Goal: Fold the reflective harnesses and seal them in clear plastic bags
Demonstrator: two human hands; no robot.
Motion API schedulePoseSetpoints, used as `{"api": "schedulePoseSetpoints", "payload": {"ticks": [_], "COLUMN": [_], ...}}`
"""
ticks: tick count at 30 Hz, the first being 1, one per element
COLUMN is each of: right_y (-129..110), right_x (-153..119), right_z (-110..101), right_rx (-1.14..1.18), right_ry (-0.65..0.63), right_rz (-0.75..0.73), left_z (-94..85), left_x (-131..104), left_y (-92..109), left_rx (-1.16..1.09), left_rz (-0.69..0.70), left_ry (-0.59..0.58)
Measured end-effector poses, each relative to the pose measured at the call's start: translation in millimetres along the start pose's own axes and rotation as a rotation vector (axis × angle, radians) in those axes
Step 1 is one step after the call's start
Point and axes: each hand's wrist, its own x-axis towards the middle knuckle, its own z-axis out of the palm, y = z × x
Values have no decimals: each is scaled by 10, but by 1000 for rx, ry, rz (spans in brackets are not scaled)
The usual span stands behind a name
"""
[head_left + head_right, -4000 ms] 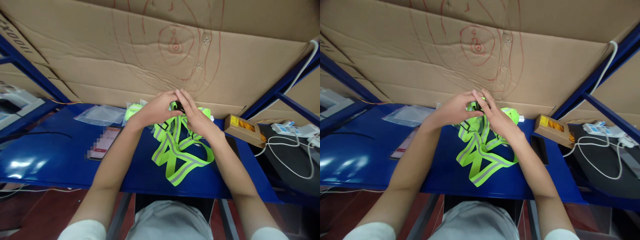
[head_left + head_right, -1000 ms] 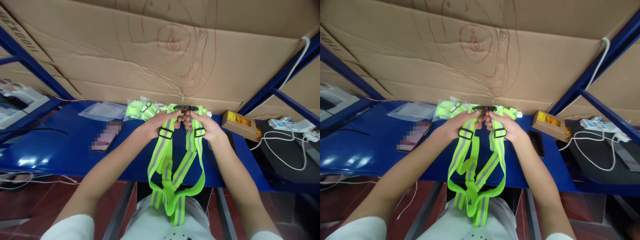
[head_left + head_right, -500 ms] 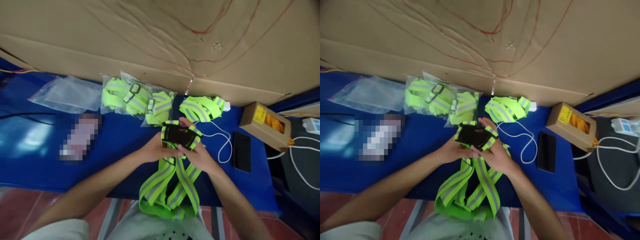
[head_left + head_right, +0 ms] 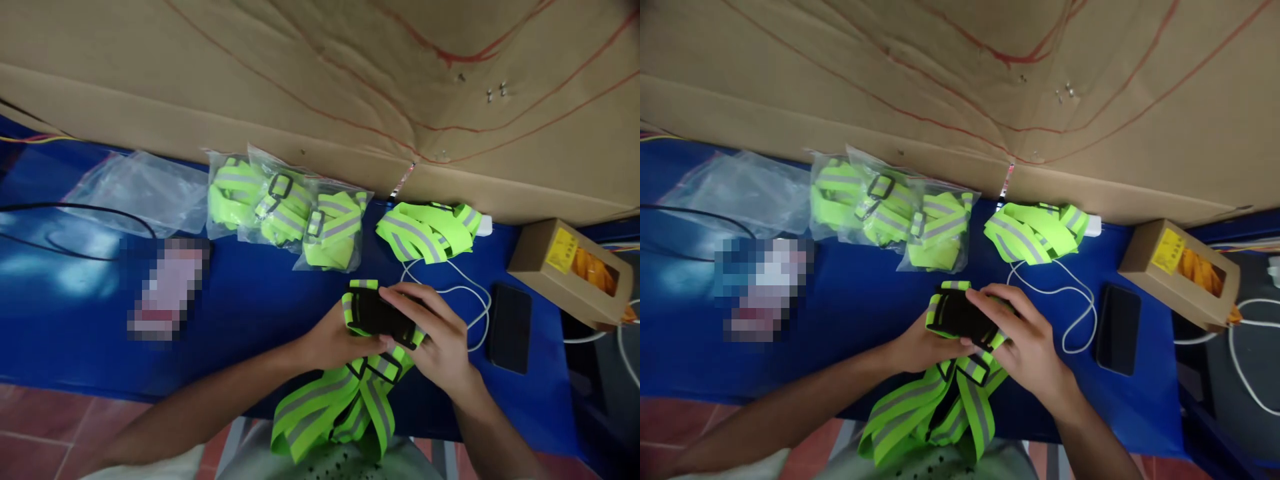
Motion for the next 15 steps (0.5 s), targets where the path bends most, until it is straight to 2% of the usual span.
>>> {"api": "schedulePoseSetpoints", "payload": {"ticks": [5, 8, 11, 13, 15], "right_y": [20, -20, -74, -78, -51], "right_x": [68, 103, 168, 233, 290], "right_z": [39, -19, -99, -130, -144], "right_rx": [49, 112, 140, 150, 175], "right_ry": [63, 6, -47, -16, 52], "right_rz": [139, 261, 387, 458, 484], "left_z": [-54, -89, -89, -65, -23], "left_x": [50, 53, 24, -4, -25], "left_y": [-55, -52, 46, 124, 165], "left_rx": [-93, -17, 29, -47, -119], "left_rz": [-131, -115, -99, -120, -154], "left_ry": [-68, -38, -37, -75, -163]}}
